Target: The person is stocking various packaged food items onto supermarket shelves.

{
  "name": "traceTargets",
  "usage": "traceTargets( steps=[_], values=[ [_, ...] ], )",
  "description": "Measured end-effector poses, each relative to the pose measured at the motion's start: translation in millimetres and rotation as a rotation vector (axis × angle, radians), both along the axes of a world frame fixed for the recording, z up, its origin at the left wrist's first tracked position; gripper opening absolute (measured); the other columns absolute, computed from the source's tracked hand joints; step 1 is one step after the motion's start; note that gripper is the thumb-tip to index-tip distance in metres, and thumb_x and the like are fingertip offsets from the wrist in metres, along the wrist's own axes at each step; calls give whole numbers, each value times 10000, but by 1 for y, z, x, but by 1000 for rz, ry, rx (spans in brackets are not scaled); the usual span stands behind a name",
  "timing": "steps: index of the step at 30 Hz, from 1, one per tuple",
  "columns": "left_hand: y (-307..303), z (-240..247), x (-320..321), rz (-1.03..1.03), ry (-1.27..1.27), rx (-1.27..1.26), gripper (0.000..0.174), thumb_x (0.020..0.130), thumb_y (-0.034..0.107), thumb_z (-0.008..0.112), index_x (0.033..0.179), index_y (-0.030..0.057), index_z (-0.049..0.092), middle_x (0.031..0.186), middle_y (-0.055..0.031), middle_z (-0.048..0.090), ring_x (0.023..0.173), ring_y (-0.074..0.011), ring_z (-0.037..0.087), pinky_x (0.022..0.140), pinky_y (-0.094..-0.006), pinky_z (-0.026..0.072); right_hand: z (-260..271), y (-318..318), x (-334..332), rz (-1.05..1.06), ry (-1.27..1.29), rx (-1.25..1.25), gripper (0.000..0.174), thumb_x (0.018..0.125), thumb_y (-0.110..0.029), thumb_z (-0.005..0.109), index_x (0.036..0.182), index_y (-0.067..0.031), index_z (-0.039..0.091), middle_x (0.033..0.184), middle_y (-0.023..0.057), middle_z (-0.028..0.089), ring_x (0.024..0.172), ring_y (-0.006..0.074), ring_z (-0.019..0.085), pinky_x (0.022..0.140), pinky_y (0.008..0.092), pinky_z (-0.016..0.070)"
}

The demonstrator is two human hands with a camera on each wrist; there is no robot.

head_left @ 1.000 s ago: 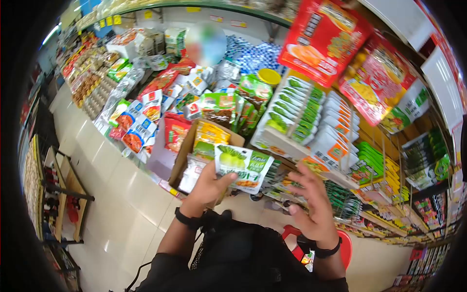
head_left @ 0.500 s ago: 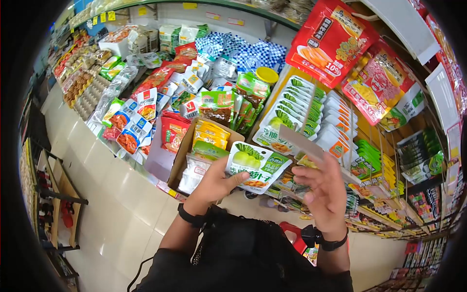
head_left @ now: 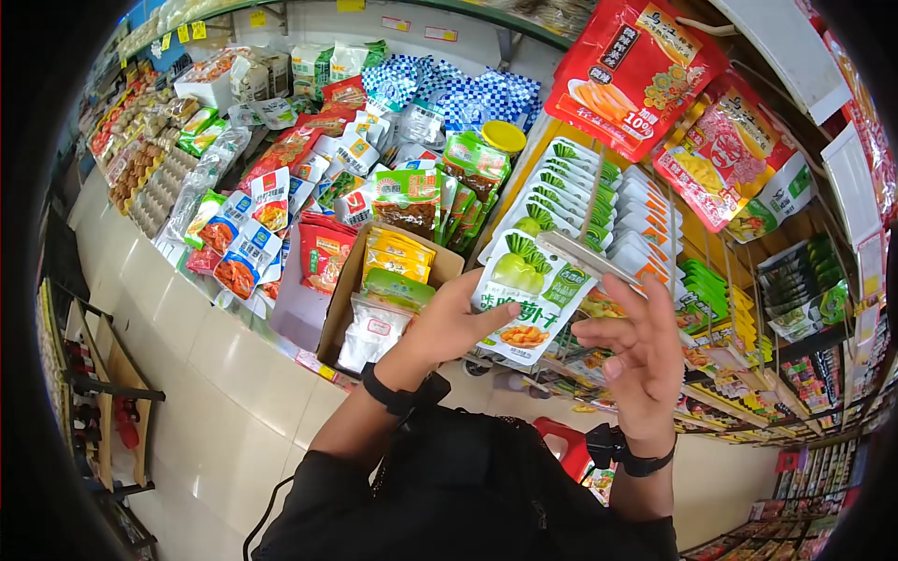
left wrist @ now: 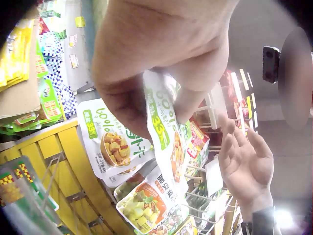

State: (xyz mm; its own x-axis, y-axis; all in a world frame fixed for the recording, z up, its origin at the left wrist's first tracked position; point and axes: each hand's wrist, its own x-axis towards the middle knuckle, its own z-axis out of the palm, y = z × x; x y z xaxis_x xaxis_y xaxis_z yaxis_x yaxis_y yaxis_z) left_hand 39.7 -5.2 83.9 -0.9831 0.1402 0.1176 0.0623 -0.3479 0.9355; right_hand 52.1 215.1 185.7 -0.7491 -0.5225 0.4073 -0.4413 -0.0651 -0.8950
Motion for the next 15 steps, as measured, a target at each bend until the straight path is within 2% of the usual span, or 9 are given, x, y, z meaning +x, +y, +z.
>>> traceTargets(
  steps=[15],
  values=[
    [2, -3, -26, 34, 67, -83, 303, 933, 57, 675, 1204, -51, 595, 1079, -86, 700, 953, -109, 644, 836, -288, 533, -2, 1, -2, 7, 17, -8, 758, 897, 54, 551, 1547, 8, 163, 1502, 259, 407, 1132, 274, 636, 961, 368, 482]
  ],
)
